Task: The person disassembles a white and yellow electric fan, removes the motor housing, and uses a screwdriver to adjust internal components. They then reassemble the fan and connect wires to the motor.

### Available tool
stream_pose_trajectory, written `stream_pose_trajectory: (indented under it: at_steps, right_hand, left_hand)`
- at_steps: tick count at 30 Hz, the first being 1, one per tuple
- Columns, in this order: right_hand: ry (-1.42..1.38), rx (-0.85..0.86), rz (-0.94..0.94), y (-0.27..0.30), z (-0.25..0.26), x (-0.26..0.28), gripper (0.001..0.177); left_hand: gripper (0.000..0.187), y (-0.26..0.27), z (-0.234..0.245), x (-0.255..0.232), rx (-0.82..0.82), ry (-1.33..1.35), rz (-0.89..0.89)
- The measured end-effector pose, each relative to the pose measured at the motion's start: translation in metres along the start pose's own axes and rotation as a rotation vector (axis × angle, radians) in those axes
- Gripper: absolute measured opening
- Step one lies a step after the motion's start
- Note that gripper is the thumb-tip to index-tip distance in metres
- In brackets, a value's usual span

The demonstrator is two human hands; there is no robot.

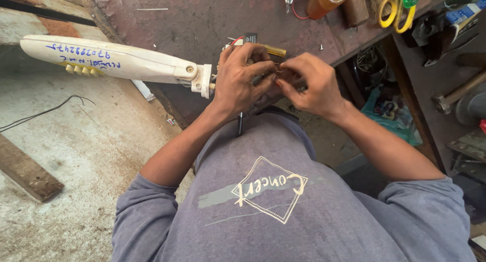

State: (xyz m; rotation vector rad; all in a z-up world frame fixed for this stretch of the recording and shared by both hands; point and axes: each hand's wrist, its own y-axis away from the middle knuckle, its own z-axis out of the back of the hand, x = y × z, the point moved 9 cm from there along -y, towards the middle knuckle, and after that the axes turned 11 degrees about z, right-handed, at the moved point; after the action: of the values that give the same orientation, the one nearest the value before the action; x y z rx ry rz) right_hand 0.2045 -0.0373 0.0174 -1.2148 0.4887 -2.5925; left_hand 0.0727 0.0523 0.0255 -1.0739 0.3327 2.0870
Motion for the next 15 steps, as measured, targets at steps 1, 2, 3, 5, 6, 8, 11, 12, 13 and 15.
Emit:
stream_pose_trajectory:
  at_steps: [1, 2, 3, 5, 6, 8, 11, 12, 13, 15]
  right_hand:
    - [0.306, 0.006, 0.28, 0.0, 0.002, 0.024, 0.017]
    - [0.296, 0.013, 0.29, 0.001, 0.001, 0.021, 0.016]
    - [0.284, 0.019, 0.297, 0.002, -0.001, 0.019, 0.014]
    - [-0.177, -0.055, -0.058, 0.009, -0.008, -0.016, 0.014]
    - [-0.628, -0.127, -0.423, 0.024, -0.028, -0.042, 0.016]
    - [-0.955, -0.177, -0.701, 0.042, -0.052, -0.051, 0.017]
    - [-0.571, -0.132, -0.446, 0.032, -0.028, -0.032, 0.016]
    - [-0.444, -0.116, -0.357, 0.025, -0.02, -0.023, 0.018]
    - [-0.316, -0.1, -0.269, 0.018, -0.011, -0.014, 0.02]
    - [0.098, -0.128, 0.101, 0.0, 0.008, 0.019, 0.02]
  left_hand:
    - [0.02, 0.0, -0.001, 0.0, 0.0, -0.005, 0.004]
    - [0.02, 0.0, -0.001, 0.001, -0.001, -0.011, 0.008]
    - [0.02, 0.001, -0.002, 0.001, 0.001, -0.016, 0.013]
    - [0.019, 0.001, -0.004, 0.002, 0.017, -0.005, 0.025]
    - [0.018, 0.0, -0.004, 0.002, 0.022, -0.002, 0.031]
    - [0.019, 0.0, -0.001, 0.0, 0.014, -0.016, 0.013]
    - [0.019, 0.001, 0.0, -0.001, 0.01, -0.014, 0.012]
    - [0.019, 0.001, 0.0, -0.001, 0.009, -0.011, 0.015]
    - [0.019, 0.001, 0.001, -0.002, 0.004, -0.013, 0.01]
    - [0.019, 0.001, 0.002, -0.003, 0.0, -0.016, 0.0]
